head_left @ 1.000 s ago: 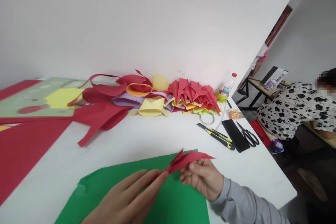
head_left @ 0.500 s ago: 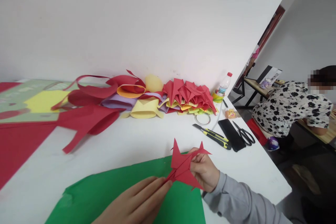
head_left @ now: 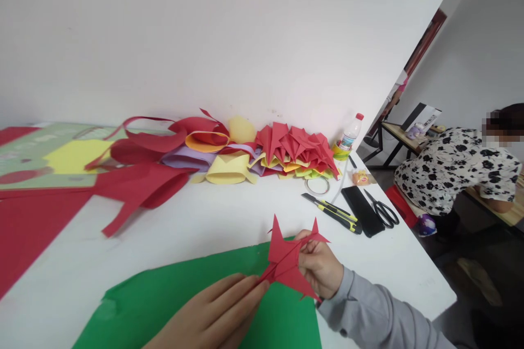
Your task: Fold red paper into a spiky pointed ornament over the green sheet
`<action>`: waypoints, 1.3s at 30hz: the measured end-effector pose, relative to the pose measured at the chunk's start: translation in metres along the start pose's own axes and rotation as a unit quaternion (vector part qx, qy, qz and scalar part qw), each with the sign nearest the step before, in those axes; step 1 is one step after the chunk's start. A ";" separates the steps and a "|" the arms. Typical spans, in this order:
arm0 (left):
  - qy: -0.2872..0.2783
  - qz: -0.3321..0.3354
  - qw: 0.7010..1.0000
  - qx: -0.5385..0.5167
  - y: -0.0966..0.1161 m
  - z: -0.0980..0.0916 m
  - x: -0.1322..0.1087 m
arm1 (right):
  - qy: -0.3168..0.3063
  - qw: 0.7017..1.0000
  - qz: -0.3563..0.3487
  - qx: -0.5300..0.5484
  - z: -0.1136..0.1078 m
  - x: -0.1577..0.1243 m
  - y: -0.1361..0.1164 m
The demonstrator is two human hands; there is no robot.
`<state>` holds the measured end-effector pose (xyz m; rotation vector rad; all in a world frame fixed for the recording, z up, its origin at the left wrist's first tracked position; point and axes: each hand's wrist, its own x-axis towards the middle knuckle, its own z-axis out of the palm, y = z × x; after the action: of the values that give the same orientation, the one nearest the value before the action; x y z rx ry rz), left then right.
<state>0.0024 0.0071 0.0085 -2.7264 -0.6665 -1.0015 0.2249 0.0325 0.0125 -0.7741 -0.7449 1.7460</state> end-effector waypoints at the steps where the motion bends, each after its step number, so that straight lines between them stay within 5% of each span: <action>1: 0.001 0.006 1.000 0.001 0.000 -0.002 0.002 | 0.001 1.000 0.001 0.001 0.000 0.000 0.000; 10: -0.018 0.043 0.999 0.016 -0.005 -0.014 0.012 | -0.006 1.000 -0.003 -0.008 -0.003 0.000 0.001; 19: 0.101 0.013 0.995 -0.005 -0.001 0.003 0.011 | 0.000 1.000 0.000 0.012 -0.001 0.000 0.002; 39: 0.126 0.002 0.992 -0.033 0.001 0.001 0.017 | 0.013 1.000 0.014 0.016 -0.001 0.001 0.000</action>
<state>0.0147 0.0126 0.0189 -2.5896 -0.5918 -1.3585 0.2257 0.0331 0.0118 -0.7869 -0.6891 1.7658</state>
